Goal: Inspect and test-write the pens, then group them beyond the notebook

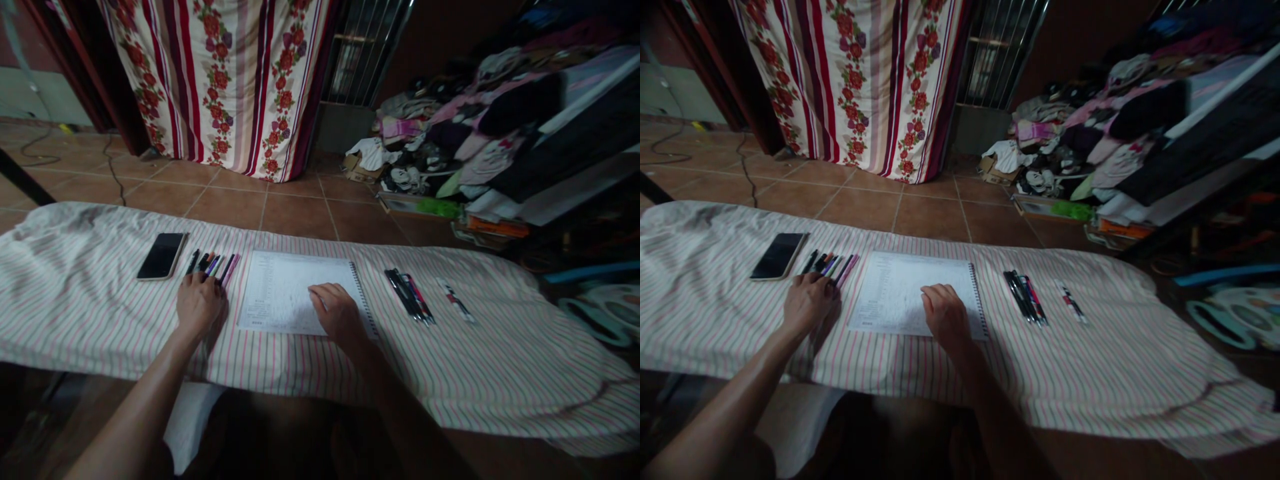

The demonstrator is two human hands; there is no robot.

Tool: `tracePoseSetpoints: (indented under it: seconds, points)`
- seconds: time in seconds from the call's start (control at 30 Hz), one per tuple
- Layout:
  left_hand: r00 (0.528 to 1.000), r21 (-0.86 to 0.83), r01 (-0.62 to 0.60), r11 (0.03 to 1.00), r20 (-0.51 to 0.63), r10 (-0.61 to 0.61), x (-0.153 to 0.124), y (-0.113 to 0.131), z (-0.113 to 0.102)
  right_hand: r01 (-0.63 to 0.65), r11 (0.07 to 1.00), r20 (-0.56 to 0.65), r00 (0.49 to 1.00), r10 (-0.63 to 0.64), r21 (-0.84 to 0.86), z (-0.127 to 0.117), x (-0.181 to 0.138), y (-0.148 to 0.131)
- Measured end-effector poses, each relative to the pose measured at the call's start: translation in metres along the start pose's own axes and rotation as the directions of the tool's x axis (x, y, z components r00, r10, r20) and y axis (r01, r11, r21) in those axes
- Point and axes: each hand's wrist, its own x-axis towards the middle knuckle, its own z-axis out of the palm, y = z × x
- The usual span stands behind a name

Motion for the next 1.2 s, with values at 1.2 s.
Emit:
tracePoseSetpoints:
  seconds: [1.2]
  points:
    - [0.998, -0.041, 0.061, 0.997, -0.002, -0.061, 0.001, 0.017, 0.003, -0.002, 1.000, -0.025, 1.000, 0.002, 0.023, -0.003, 0.002, -0.001]
